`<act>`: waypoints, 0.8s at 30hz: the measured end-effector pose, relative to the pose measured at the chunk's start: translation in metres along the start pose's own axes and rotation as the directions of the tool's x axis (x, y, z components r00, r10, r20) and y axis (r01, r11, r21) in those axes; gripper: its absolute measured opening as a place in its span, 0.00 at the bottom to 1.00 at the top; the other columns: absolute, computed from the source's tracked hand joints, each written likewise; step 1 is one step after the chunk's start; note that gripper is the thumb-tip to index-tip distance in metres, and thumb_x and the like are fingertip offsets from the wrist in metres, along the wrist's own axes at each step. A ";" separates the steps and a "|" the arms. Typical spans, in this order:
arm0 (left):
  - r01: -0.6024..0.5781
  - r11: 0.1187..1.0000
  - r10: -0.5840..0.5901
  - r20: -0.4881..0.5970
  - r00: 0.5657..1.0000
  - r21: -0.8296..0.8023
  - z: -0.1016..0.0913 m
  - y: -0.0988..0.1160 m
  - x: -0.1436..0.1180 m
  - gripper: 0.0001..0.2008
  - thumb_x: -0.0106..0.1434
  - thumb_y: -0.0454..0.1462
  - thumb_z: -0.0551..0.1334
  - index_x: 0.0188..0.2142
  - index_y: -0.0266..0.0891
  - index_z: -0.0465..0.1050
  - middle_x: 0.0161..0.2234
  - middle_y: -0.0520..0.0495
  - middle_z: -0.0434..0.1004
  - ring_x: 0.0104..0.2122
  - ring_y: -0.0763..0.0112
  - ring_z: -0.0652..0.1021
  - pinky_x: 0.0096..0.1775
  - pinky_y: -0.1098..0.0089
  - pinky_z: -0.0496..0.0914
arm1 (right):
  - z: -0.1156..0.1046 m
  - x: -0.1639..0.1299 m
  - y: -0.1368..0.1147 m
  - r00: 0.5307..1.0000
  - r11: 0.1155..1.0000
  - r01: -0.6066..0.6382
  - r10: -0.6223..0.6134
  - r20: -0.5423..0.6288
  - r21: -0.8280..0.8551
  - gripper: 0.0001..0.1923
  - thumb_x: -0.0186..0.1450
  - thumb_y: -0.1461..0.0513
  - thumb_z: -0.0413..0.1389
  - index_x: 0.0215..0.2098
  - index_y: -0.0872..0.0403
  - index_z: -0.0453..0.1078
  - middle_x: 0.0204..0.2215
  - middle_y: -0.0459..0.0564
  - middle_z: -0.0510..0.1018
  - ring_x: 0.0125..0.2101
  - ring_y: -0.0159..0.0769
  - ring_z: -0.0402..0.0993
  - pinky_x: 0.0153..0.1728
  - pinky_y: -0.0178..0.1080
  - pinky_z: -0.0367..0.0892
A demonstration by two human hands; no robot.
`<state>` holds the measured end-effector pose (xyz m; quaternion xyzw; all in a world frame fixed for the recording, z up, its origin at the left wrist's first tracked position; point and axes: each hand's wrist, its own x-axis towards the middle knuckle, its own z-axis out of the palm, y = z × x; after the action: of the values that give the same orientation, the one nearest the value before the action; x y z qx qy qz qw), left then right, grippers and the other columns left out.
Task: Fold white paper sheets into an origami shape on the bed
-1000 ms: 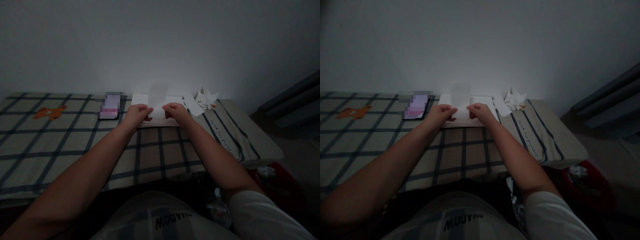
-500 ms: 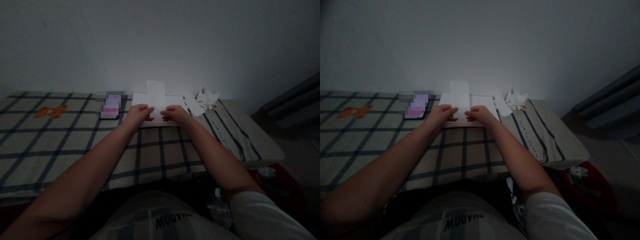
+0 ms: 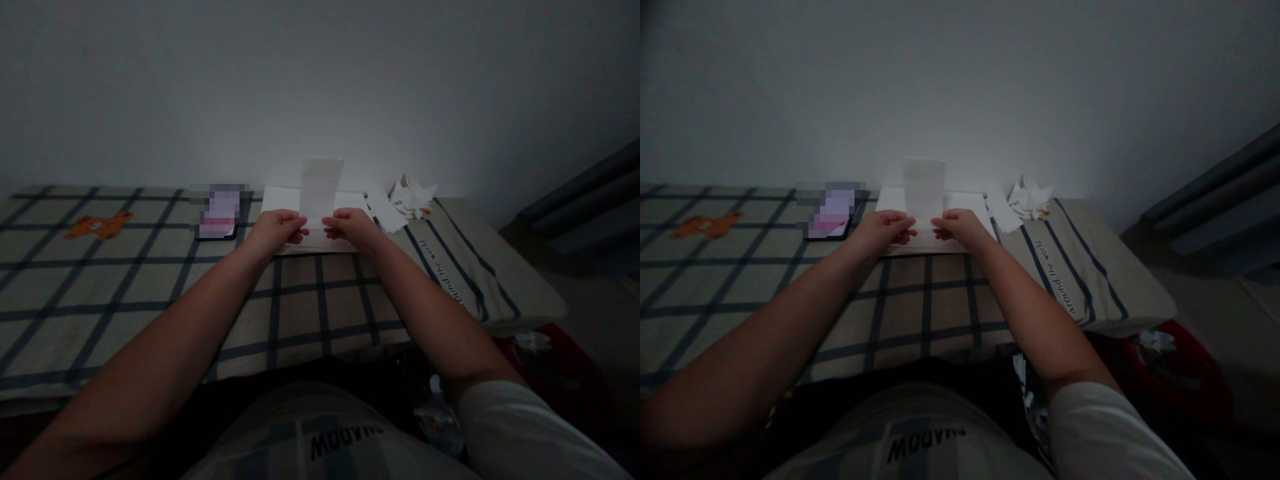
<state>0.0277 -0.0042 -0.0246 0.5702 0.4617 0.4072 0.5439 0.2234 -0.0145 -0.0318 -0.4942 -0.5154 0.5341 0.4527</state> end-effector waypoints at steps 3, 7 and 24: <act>0.025 0.999 -0.024 0.018 1.000 -0.043 0.000 -0.001 0.001 0.03 0.58 0.33 0.67 0.30 0.35 0.75 0.25 0.48 0.80 0.22 0.77 0.75 0.30 0.75 0.73 | -0.001 0.000 -0.001 1.000 1.000 -0.010 0.010 -0.018 0.016 0.15 0.60 0.65 0.63 0.20 0.55 0.63 0.17 0.43 0.72 0.20 0.26 0.70 0.26 0.31 0.67; 0.063 0.996 -0.062 0.019 0.998 -0.055 -0.001 0.002 -0.001 0.03 0.57 0.32 0.67 0.31 0.35 0.74 0.24 0.48 0.80 0.22 0.76 0.76 0.31 0.72 0.74 | -0.003 0.001 -0.001 1.000 1.000 -0.027 0.027 -0.013 0.015 0.17 0.60 0.65 0.64 0.20 0.54 0.62 0.17 0.44 0.72 0.20 0.27 0.70 0.27 0.32 0.68; -0.077 0.985 0.056 -0.133 0.989 -0.155 -0.002 0.003 0.002 0.08 0.58 0.33 0.64 0.23 0.35 0.72 0.18 0.54 0.70 0.18 0.80 0.67 0.22 0.78 0.62 | 0.002 -0.005 -0.001 0.988 0.998 -0.024 0.032 0.154 -0.053 0.19 0.52 0.60 0.69 0.19 0.55 0.62 0.16 0.39 0.69 0.21 0.27 0.72 0.26 0.31 0.69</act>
<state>0.0261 -0.0019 -0.0212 0.5127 0.4424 0.4966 0.5430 0.2223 -0.0195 -0.0301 -0.4697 -0.5555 0.5637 0.3912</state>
